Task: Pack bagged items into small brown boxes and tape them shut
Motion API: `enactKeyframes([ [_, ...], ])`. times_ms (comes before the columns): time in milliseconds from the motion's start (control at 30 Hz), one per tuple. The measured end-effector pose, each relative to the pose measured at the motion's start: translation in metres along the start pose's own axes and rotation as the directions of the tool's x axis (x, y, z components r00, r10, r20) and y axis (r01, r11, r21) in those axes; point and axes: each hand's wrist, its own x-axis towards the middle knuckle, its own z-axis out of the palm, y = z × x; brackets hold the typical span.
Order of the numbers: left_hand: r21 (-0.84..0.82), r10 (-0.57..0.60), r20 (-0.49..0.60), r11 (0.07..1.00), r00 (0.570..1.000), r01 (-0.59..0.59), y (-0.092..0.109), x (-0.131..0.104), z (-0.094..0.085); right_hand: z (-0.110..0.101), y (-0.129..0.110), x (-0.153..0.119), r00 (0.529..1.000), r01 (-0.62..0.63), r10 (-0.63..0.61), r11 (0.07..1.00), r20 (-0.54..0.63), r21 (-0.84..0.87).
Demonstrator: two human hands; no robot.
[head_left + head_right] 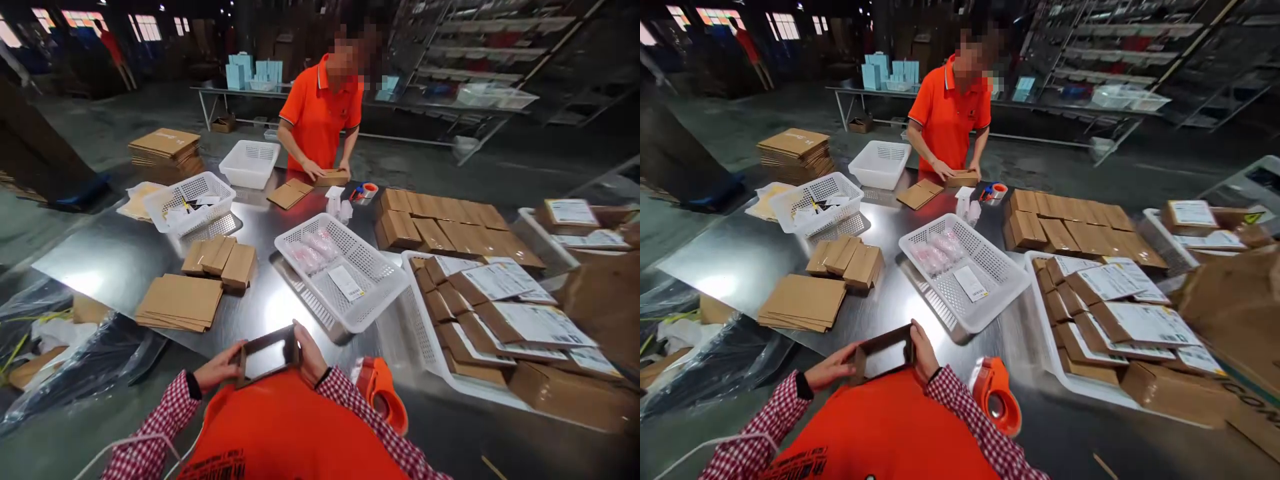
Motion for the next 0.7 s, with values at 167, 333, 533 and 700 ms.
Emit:
enactKeyframes([
  [167, -0.094, -0.001, -0.109, 0.995, 0.994, -0.010, -0.017, 0.000, 0.001, -0.025, -0.011, -0.003, 0.936, -0.122, 0.153, 0.986, 0.316, -0.117],
  [333, -0.047, -0.001, -0.182, 0.999, 0.983, -0.007, -0.016, 0.022, 0.000, -0.018, -0.005, 0.015, 0.925, 0.030, 0.113, 0.930, 0.364, -0.366],
  [533, 0.283, 0.090, -0.369, 0.959, 0.925, 0.020, -0.015, 0.041, 0.027, -0.005, 0.025, 0.015, 0.977, 0.207, -0.170, 0.895, 0.126, -0.394],
  [700, 0.583, 0.442, -0.470, 0.806, 0.764, -0.108, -0.022, 0.035, 0.043, -0.018, 0.016, 0.000, 0.913, 0.408, -0.357, 0.774, 0.199, -0.484],
])
